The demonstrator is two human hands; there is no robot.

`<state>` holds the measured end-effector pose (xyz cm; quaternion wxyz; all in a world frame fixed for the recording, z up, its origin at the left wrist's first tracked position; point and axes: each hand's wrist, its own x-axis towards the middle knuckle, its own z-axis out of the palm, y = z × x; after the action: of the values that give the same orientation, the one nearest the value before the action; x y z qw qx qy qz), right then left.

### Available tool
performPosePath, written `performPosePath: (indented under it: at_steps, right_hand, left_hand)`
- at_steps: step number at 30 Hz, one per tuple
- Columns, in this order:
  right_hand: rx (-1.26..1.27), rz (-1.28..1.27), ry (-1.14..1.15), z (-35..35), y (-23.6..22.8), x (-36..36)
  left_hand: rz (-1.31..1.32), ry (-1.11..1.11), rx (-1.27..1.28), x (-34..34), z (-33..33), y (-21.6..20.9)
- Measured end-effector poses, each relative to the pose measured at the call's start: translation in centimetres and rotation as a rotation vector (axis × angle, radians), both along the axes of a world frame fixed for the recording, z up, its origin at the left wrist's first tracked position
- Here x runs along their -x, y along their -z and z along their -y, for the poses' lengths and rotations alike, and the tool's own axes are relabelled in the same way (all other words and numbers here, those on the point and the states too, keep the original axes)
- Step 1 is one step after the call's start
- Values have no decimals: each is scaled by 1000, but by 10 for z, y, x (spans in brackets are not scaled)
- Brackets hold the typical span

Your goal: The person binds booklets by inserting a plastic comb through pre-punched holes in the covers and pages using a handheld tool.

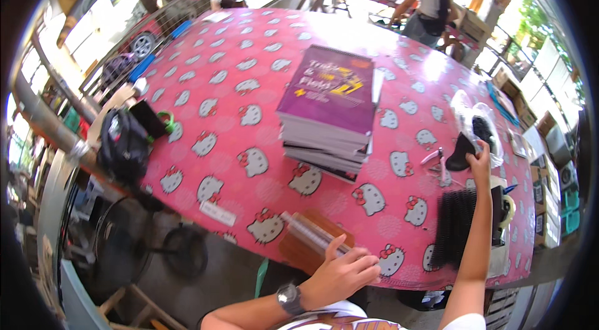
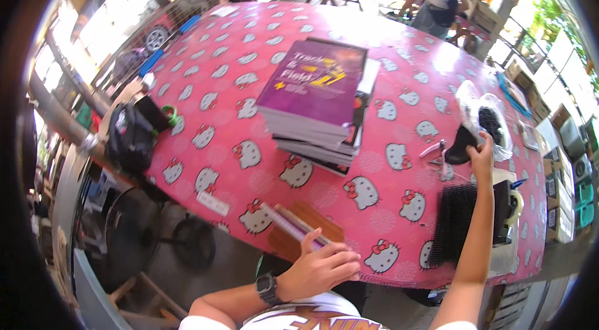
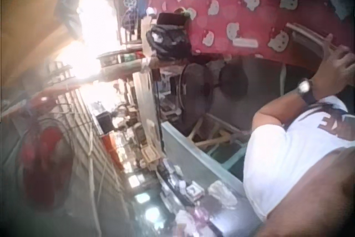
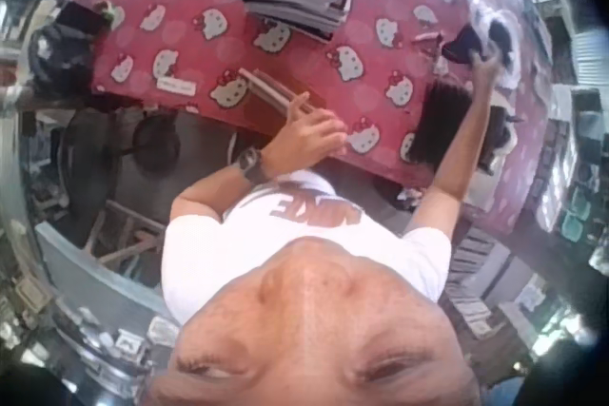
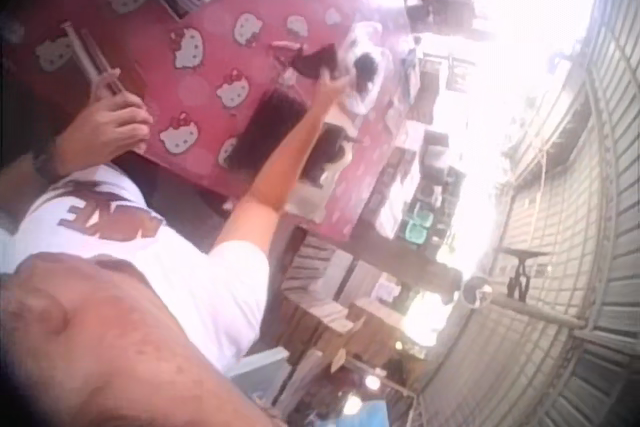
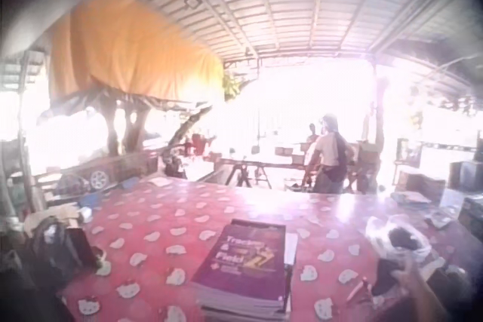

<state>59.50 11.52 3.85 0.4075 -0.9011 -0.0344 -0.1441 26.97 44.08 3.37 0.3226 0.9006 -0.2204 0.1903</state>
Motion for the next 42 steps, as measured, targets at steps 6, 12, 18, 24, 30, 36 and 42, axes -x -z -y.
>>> performPosePath:
  at_steps: [6, 12, 18, 24, 30, 36, 42]
  right_hand:
    - [145, -358, -226, -99, 78, 202]
    - [383, -72, -255, -121, 76, 244]
    - [343, -61, -682, -120, 57, 242]
    - [581, 3, -499, -134, 86, 250]
    - [348, -83, -389, -130, 78, 256]
    - [-986, -533, -699, -104, 46, 256]
    - [-374, -332, -797, -125, -4, 255]
  left_hand:
    - [101, 63, 80, -5, -1, -9]
    - [113, 57, 37, -11, -7, 0]
    - [37, 109, 46, -20, -8, 0]
    - [102, 60, 9, -20, -6, 1]
    - [107, 10, 23, -15, -5, -1]
    - [116, -63, 33, -18, -16, -8]
    - [68, -92, 25, -21, -35, -5]
